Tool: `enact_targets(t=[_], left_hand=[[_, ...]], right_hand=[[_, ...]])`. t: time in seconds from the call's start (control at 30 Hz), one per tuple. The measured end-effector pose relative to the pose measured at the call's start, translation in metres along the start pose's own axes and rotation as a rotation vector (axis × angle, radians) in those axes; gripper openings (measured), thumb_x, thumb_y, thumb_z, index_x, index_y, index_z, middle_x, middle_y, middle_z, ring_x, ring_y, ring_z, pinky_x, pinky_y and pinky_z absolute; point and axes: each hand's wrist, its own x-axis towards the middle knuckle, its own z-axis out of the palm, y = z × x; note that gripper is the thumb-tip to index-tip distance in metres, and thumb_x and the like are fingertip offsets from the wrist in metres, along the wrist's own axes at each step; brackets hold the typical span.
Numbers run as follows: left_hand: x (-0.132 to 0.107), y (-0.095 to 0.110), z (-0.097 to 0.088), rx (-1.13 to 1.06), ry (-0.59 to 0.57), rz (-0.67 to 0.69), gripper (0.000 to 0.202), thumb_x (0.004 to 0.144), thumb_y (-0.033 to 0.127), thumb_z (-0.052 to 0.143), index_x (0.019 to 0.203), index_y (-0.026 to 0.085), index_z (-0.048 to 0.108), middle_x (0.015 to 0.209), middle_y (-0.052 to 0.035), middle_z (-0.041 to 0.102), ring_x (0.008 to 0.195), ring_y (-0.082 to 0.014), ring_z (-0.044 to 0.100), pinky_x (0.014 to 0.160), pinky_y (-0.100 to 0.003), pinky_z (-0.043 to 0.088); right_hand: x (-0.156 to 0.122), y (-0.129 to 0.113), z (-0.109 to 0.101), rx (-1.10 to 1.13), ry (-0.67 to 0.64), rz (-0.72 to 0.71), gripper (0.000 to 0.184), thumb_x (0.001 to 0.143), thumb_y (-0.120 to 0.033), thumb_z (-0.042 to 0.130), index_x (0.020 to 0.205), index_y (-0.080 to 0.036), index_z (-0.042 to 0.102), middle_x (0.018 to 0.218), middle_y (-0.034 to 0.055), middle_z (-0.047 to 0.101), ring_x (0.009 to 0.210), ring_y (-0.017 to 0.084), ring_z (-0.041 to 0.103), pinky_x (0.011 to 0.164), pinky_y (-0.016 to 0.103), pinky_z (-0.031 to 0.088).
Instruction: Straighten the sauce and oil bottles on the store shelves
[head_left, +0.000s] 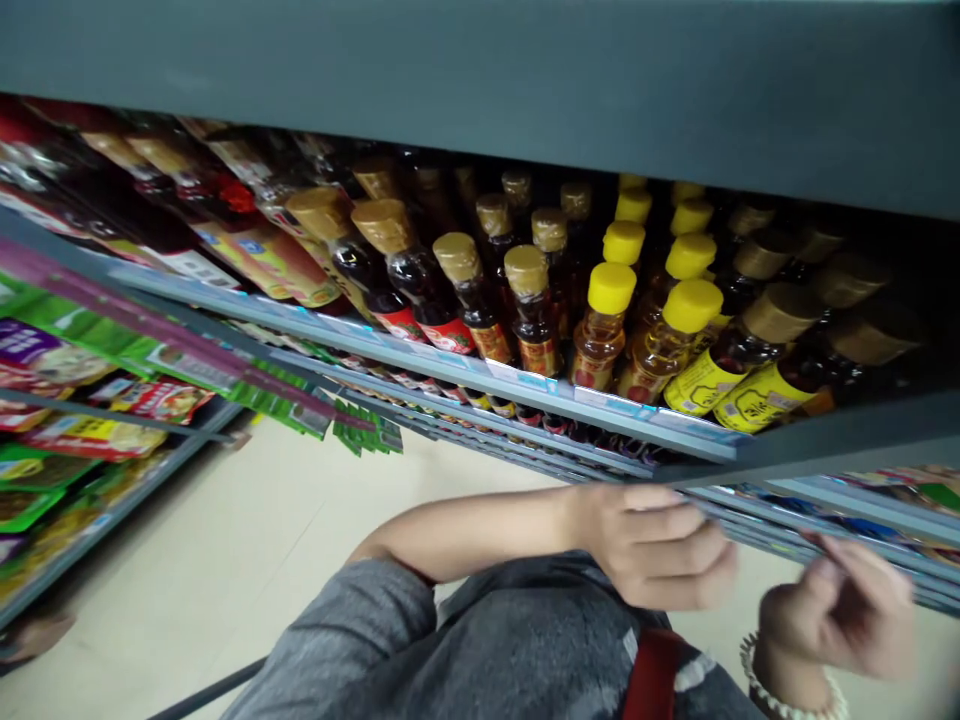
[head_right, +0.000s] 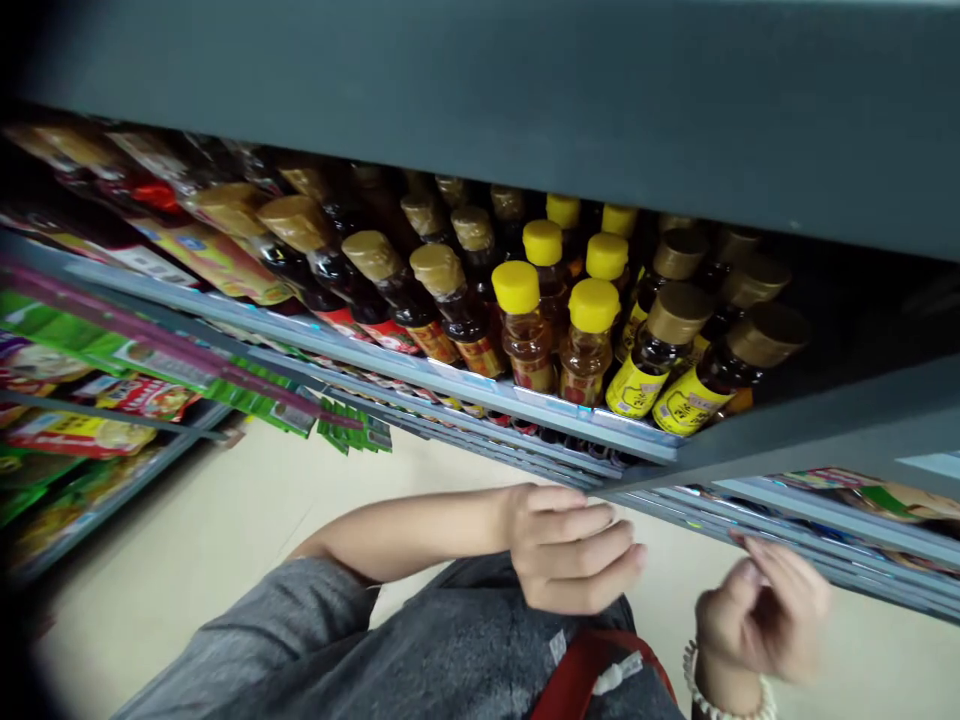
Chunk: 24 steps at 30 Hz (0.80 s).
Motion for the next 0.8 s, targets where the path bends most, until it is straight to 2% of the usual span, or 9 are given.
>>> enact_targets(t=[0.1, 0.17, 0.23, 0.3, 0.37, 0.43, 0.57, 0.7, 0.8], left_hand=[[-0.09, 0.02, -0.001, -0.192, -0.308, -0.011, 0.01, 0.086, 0.021, 0.067, 0.085, 0.016, 0.075, 0.092, -0.0036, 0.066, 0.08, -0.0129, 0.058, 0.072, -0.025, 0.047], [-0.141, 0.029, -0.013, -0.222, -0.585, -0.198, 0.015, 0.092, 0.013, 0.058, 0.097, 0.012, 0.072, 0.1, -0.0042, 0.067, 0.086, -0.0142, 0.057, 0.081, -0.029, 0.046], [-0.177, 0.033, -0.035, -0.242, -0.798, -0.347, 0.023, 0.099, 0.012, 0.047, 0.106, 0.013, 0.069, 0.109, -0.0028, 0.066, 0.092, -0.0144, 0.056, 0.092, -0.032, 0.044], [-0.199, 0.032, -0.066, -0.234, -0.876, -0.429, 0.027, 0.099, 0.013, 0.044, 0.111, 0.012, 0.067, 0.106, -0.0034, 0.065, 0.091, -0.0161, 0.055, 0.094, -0.034, 0.042], [-0.212, 0.029, -0.102, -0.217, -0.929, -0.504, 0.028, 0.098, 0.013, 0.043, 0.113, 0.012, 0.066, 0.109, -0.0042, 0.065, 0.095, -0.0175, 0.056, 0.095, -0.035, 0.041], [-0.222, 0.024, -0.14, -0.199, -0.968, -0.551, 0.028, 0.098, 0.013, 0.043, 0.116, 0.012, 0.065, 0.113, -0.0055, 0.064, 0.099, -0.0185, 0.056, 0.097, -0.037, 0.04], [-0.246, 0.017, -0.218, -0.157, -1.043, -0.61, 0.03, 0.096, 0.01, 0.045, 0.121, 0.012, 0.062, 0.115, -0.007, 0.064, 0.105, -0.0186, 0.057, 0.1, -0.038, 0.038], [-0.28, 0.015, -0.287, -0.117, -1.017, -0.644, 0.03, 0.095, 0.008, 0.045, 0.122, 0.013, 0.059, 0.114, -0.0067, 0.063, 0.102, -0.018, 0.056, 0.099, -0.037, 0.037], [-0.306, 0.018, -0.325, -0.102, -0.907, -0.616, 0.028, 0.096, 0.008, 0.043, 0.121, 0.012, 0.054, 0.108, -0.0075, 0.061, 0.095, -0.0186, 0.052, 0.093, -0.037, 0.036]], right_hand=[[-0.03, -0.021, 0.022, -0.037, -0.204, -0.036, 0.033, 0.073, 0.009, 0.06, 0.102, -0.007, 0.064, 0.086, 0.0148, 0.067, 0.081, 0.024, 0.063, 0.076, 0.04, 0.051], [-0.045, -0.037, 0.038, -0.031, -0.351, -0.04, 0.035, 0.076, 0.006, 0.064, 0.108, -0.009, 0.062, 0.092, 0.0126, 0.067, 0.086, 0.022, 0.064, 0.08, 0.038, 0.053], [-0.051, -0.051, 0.056, 0.003, -0.462, 0.005, 0.041, 0.082, -0.001, 0.065, 0.121, -0.012, 0.061, 0.108, 0.0128, 0.065, 0.1, 0.022, 0.064, 0.088, 0.037, 0.053], [-0.051, -0.061, 0.075, 0.024, -0.532, 0.093, 0.041, 0.089, -0.012, 0.064, 0.13, -0.014, 0.058, 0.123, 0.014, 0.059, 0.107, 0.02, 0.063, 0.091, 0.033, 0.054], [-0.046, -0.067, 0.095, -0.01, -0.565, 0.175, 0.033, 0.095, -0.024, 0.061, 0.126, -0.012, 0.058, 0.119, 0.0138, 0.059, 0.091, 0.014, 0.064, 0.082, 0.026, 0.054], [-0.042, -0.07, 0.115, -0.124, -0.557, 0.227, 0.03, 0.097, -0.036, 0.059, 0.109, -0.009, 0.06, 0.094, 0.0089, 0.061, 0.073, 0.013, 0.059, 0.07, 0.025, 0.051], [-0.036, -0.075, 0.151, -0.378, -0.504, 0.325, 0.047, 0.09, -0.058, 0.056, 0.075, -0.013, 0.057, 0.065, 0.0102, 0.058, 0.064, 0.024, 0.053, 0.065, 0.037, 0.039], [-0.032, -0.076, 0.17, -0.557, -0.561, 0.443, 0.067, 0.079, -0.068, 0.053, 0.08, -0.004, 0.072, 0.071, 0.0209, 0.062, 0.066, 0.03, 0.055, 0.066, 0.039, 0.033], [-0.026, -0.077, 0.172, -0.632, -0.623, 0.503, 0.056, 0.08, -0.055, 0.065, 0.082, 0.0, 0.074, 0.079, 0.0216, 0.066, 0.074, 0.031, 0.06, 0.07, 0.038, 0.036]])
